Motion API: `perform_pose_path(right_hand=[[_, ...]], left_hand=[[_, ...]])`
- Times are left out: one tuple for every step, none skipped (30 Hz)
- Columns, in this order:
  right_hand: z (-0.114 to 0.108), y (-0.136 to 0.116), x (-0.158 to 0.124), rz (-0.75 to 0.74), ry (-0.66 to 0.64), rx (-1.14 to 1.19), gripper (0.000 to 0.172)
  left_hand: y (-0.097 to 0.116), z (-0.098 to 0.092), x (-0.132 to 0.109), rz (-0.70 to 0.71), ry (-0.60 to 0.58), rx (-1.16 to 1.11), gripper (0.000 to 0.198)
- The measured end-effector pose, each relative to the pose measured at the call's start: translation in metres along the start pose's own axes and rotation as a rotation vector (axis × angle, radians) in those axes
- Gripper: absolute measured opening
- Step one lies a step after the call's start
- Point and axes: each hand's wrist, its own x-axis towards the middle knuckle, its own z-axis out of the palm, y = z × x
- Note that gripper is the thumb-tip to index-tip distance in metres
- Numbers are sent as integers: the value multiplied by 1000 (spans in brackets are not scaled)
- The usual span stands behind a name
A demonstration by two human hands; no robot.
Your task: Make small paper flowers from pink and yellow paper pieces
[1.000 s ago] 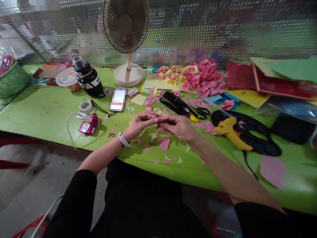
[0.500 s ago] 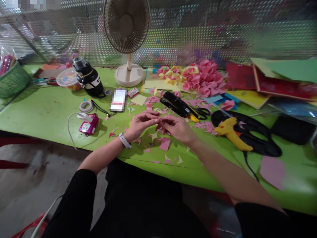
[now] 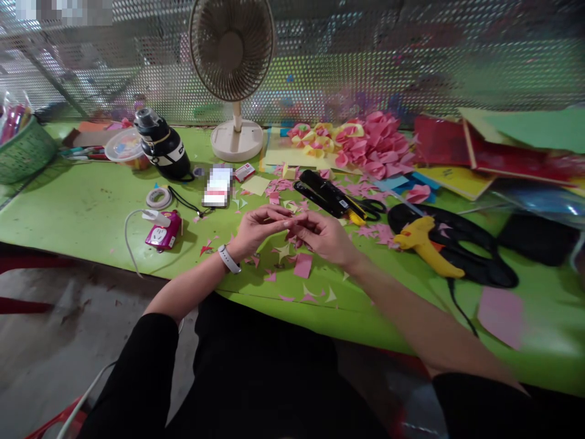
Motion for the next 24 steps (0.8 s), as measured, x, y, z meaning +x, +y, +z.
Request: perform_pose_path(right_hand=[[0,1,0,-9,22,-5,34],[0,3,0,-18,32,-13,35],[0,4,0,-28,34,-22,35],[-1,5,1,-37,28,-29,35],[-2,6,2,-47,16,-32,35],[-4,8,2,-53,-1,-33,35],[-6,9,3,-58,-19,-31,34],[-7,10,4,-59,-36,-26,33],[-9,11,4,-57,-52,-21,32],[-9,11,5,-52,-66,-20,32],[-10,11,5,-46,-79,-19,31],[-9,10,5,-42,-90,-16,31],[-9,8,4,-43,-98,-13,32],[-7,5,4,-50,-98,-12,32],[-5,3,3,-65,-91,-16,33],[-3,0,2,-85,-74,-25,33],[-1,-2,1,-101,-57,-38,32],[1,-4,1,-110,-40,-52,32],[2,-5,0,-114,-30,-59,32],[2,-5,0,-114,-29,-59,32],[2,-4,0,-113,-32,-55,33],[1,-3,0,-115,-38,-52,34],[0,-2,1,-120,-43,-52,34],[-1,-1,1,-128,-46,-55,34]], left_hand=[[0,0,0,10,-1,2,18],[1,1,0,18,-2,4,18],[1,1,0,25,-4,6,17],[1,1,0,32,-6,9,17],[2,0,0,39,-8,11,16],[2,0,1,48,-13,15,15],[2,-1,1,56,-22,21,14],[2,-1,1,64,-35,28,13],[2,-1,2,70,-46,37,12],[2,-1,2,74,-55,46,11],[3,-1,2,77,-62,53,10],[3,-1,1,80,-63,57,10],[3,-1,1,84,-56,58,10],[2,-1,1,88,-44,56,10],[2,-1,0,92,-30,53,11],[1,-1,0,95,-14,50,11],[1,0,0,99,1,46,12],[1,0,0,99,7,42,13],[0,0,-1,96,7,37,13],[0,0,-1,95,4,33,14],[1,0,0,93,0,29,14],[1,0,0,89,-4,26,15],[1,0,0,84,-7,26,15],[1,0,0,82,-6,29,14]])
